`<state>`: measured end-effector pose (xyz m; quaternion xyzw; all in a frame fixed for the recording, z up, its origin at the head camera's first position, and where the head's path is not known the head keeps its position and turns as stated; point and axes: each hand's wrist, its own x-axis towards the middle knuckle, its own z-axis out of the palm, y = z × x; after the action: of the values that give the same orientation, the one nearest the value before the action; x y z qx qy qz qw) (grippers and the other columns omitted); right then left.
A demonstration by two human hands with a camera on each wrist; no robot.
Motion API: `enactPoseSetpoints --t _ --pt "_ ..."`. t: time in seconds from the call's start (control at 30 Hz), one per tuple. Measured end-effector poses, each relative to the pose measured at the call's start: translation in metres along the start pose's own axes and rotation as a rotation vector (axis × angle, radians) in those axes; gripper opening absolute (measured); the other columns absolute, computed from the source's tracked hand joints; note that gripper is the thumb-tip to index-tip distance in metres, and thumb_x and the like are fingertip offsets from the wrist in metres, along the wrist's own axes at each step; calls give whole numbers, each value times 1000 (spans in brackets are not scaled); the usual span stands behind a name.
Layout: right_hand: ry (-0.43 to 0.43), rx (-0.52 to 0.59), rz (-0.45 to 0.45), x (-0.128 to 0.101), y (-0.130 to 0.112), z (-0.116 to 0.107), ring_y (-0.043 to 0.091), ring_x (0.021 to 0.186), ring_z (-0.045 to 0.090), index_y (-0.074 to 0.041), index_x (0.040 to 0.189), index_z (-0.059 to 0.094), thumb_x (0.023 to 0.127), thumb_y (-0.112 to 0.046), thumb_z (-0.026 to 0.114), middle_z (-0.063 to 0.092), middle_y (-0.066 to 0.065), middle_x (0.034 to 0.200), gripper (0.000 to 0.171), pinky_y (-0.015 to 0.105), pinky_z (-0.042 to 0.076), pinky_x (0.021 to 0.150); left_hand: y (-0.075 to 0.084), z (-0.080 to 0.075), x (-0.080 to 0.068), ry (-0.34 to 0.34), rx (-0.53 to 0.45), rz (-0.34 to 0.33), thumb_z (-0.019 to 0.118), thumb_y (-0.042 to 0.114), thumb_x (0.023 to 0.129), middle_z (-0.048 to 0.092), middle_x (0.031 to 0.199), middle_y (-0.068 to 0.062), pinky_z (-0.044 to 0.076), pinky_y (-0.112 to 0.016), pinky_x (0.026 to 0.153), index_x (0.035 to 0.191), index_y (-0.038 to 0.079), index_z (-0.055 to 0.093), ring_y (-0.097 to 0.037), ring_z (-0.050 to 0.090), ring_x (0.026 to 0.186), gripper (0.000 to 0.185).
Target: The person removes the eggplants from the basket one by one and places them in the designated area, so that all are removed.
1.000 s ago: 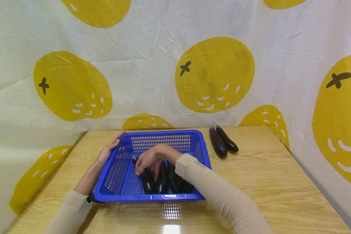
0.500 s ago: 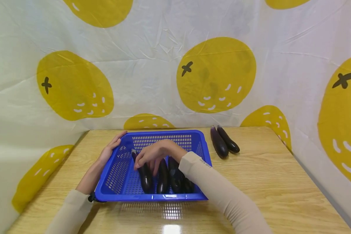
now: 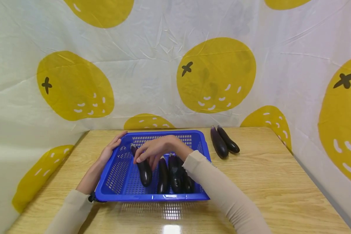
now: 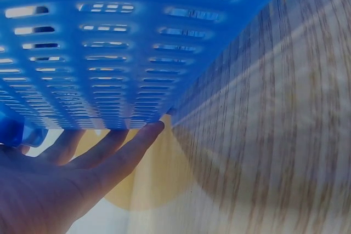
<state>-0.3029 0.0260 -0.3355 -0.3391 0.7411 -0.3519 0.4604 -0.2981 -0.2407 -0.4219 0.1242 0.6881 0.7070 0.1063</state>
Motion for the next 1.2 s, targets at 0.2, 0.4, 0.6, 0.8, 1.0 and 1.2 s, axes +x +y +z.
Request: enactPoseSetpoints --t 0.2,0.4,0.6,0.8,1.0,1.2 --pt "30 -23 -50 -10 -3 -2 30 107 68 -17 133 67 106 -28 59 55 2 142 31 40 60 92 -2 -1 2 3 8 -4 21 26 115 14 174 -7 36 -15 105 167 18 15 -25 21 154 53" --pt "67 -29 -63 -18 -3 -3 25 113 66 -23 131 68 106 -29 59 53 0 145 28 41 59 94 -3 -2 1 23 22 -21 22 29 115 16 173 -6 35 -17 106 167 20 16 -25 22 153 54" --pt "79 -31 -96 -25 -5 -3 22 120 62 -21 136 66 106 -28 58 53 1 146 31 41 59 95 -3 -1 0 35 23 -35 22 32 115 17 173 -5 35 -18 105 167 22 17 -24 23 152 53" --pt "89 -7 -141 -34 -5 -5 22 131 55 -18 139 63 107 -26 57 52 3 149 33 44 59 95 -3 1 1 33 40 -15 22 31 115 15 173 -7 32 -18 108 167 19 16 -24 23 152 54" --pt "122 3 -168 -43 -5 -7 25 132 53 -17 139 62 106 -26 59 52 4 148 35 44 60 94 -3 1 1 35 37 -13 22 30 115 15 173 -8 31 -20 108 167 20 16 -26 20 155 54" --pt "160 3 -198 -51 -3 -8 27 129 56 -14 140 61 106 -25 58 51 6 147 35 47 60 93 -3 1 2 37 37 -8 22 29 115 14 173 -6 33 -16 105 167 19 17 -24 21 153 53"
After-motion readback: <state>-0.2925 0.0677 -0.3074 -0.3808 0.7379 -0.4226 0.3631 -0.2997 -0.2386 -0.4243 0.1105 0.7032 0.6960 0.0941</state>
